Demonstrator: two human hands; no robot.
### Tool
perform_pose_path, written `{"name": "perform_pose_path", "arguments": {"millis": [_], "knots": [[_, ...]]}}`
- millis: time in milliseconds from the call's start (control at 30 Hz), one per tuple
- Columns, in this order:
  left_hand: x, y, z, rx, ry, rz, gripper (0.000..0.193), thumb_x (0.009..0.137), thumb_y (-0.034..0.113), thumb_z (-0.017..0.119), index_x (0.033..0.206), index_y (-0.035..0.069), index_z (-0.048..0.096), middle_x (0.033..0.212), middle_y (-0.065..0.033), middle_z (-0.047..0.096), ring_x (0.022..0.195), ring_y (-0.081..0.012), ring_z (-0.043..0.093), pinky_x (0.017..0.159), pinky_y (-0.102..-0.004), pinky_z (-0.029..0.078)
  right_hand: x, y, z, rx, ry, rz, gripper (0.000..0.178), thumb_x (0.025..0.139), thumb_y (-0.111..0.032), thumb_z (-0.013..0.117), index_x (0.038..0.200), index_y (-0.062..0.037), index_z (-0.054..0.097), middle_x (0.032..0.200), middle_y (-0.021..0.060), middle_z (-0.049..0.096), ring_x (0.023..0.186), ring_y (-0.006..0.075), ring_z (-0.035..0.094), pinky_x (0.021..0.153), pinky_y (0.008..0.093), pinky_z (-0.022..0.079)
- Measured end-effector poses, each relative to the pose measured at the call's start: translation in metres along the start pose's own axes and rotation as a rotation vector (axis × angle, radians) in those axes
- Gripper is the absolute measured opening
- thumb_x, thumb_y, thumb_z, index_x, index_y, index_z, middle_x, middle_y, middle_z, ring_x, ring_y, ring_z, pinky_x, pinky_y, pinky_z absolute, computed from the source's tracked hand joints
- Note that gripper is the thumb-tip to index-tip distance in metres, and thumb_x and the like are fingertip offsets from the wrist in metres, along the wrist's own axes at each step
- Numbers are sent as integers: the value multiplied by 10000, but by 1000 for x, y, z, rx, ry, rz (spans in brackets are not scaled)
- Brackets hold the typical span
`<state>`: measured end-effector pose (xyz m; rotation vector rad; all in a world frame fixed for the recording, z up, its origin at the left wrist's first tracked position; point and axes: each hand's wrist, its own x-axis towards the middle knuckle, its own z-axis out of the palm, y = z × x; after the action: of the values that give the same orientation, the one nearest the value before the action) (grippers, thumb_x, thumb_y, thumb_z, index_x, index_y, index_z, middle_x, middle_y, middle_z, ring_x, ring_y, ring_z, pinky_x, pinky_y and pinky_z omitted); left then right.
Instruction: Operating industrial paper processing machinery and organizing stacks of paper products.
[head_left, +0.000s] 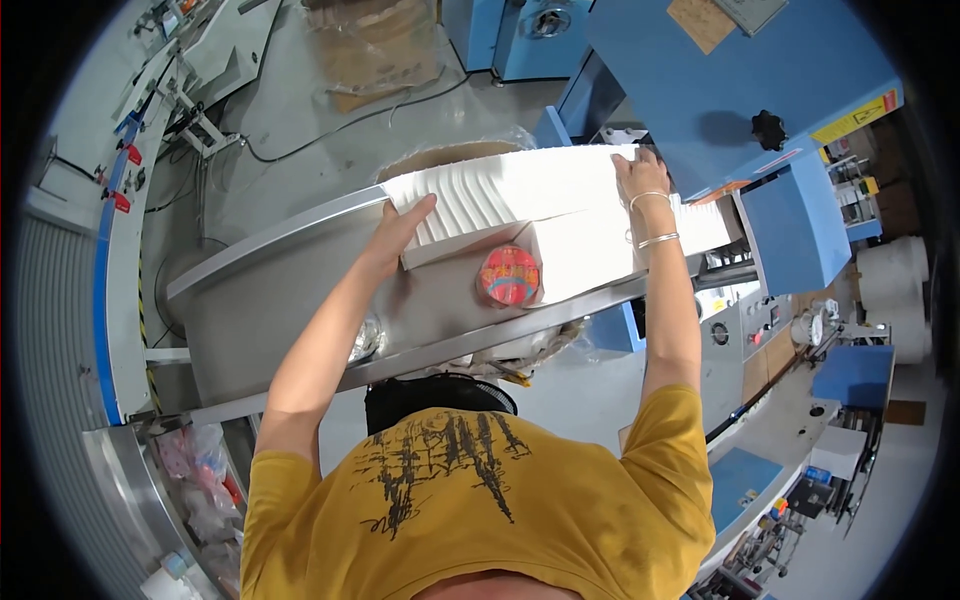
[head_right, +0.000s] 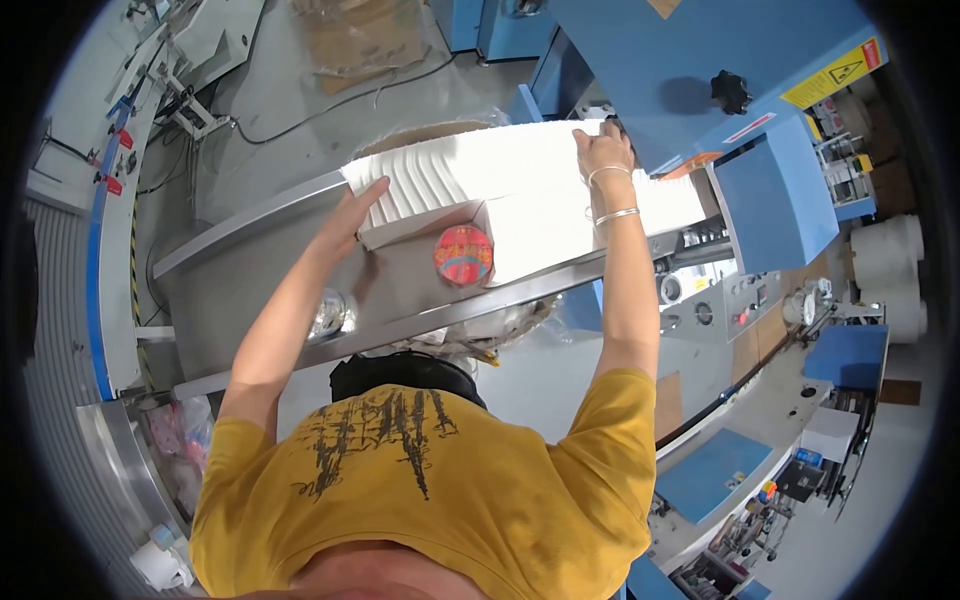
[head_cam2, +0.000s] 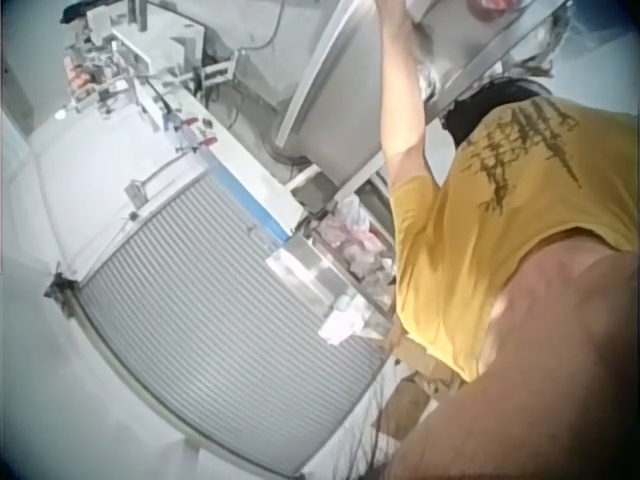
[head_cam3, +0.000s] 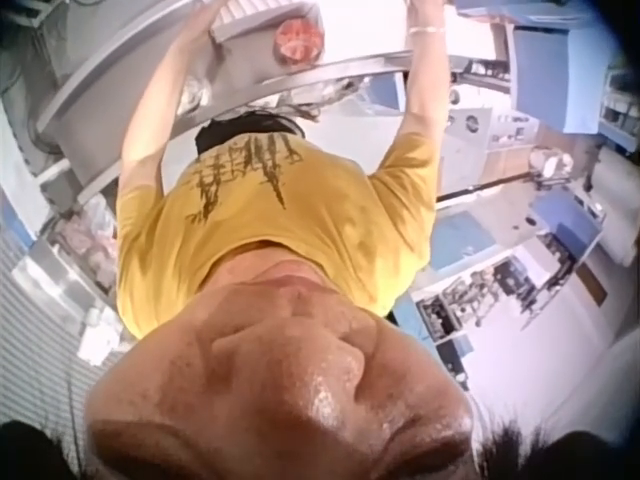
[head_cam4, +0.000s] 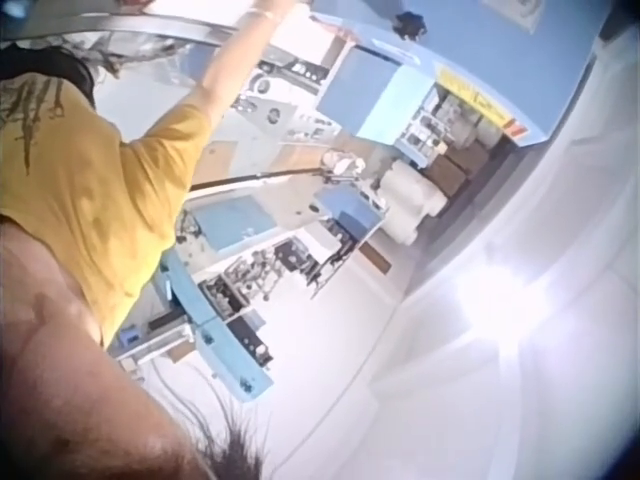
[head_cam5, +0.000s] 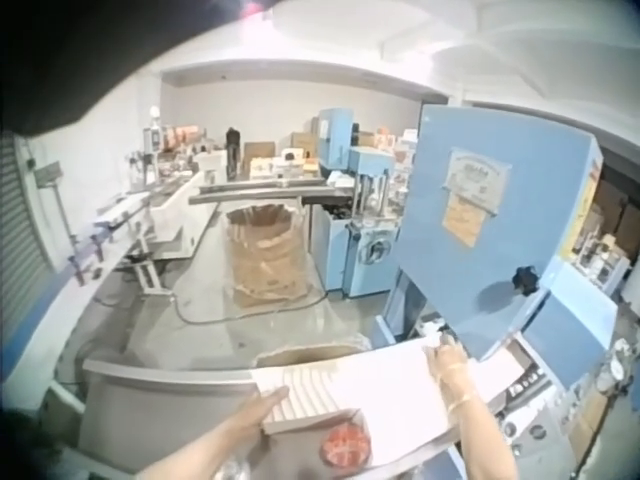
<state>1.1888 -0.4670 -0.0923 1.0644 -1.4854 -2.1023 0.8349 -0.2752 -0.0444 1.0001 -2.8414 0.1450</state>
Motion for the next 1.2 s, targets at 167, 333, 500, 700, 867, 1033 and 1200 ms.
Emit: {"name": "perform_pose_path", "arguments": {"millis": [167,333,500,700,867,1033,1200], "knots": [[6,-5,-1,-44,-7,22,980,751,377,782,1391,-47,173,1331,-180,438,1229,-261,461,1033,-343,384,-15,-19,-3,-168,76,-119,583,930,-537,441,1091,-37,695,1388,113,444,1261,322,380,1004,458,342],[7,-9,-7,-156,47,45,949,718,309,813,1359,-40,205,1277,-186,464,1170,-261,506,965,-357,453,-23,-48,1,-118,41,-105,555,935,-552,419,1028,-81,696,1156,116,569,1113,311,496,931,445,408],[-24,12,-27,-198,194,27,875,707,272,818,1329,-21,278,1235,-176,497,1069,-254,571,882,-360,504,-26,-85,7,42,-105,-43,566,917,-597,412,1035,-111,678,994,201,676,967,372,636,859,458,485],[-59,9,-125,-167,232,55,751,720,248,816,1295,-8,407,1238,-150,538,1085,-232,569,866,-367,501,-69,-182,-5,42,-127,-90,574,908,-599,427,1029,-98,678,986,200,680,963,368,646,835,453,498],[-110,14,-245,-92,230,-33,839,778,372,762,1410,26,332,1352,-112,487,1256,-237,451,1046,-360,350,-129,-287,-16,109,-245,-150,570,910,-582,448,1069,-76,657,990,200,684,972,363,651,846,432,500],[-170,35,-353,-164,141,-124,655,852,326,699,1357,8,430,1320,-99,522,1191,-223,515,970,-343,431,-179,-339,-22,491,-513,-200,852,776,-691,565,1258,11,518,1149,247,618,1118,394,573,961,404,445],[-163,27,-344,61,181,-67,813,799,329,752,1426,35,326,1400,-107,445,1286,-240,429,1038,-359,365,-198,-338,10,772,-568,-176,1095,718,-724,601,1390,92,315,1358,305,443,1304,391,411,1082,363,329]]}}
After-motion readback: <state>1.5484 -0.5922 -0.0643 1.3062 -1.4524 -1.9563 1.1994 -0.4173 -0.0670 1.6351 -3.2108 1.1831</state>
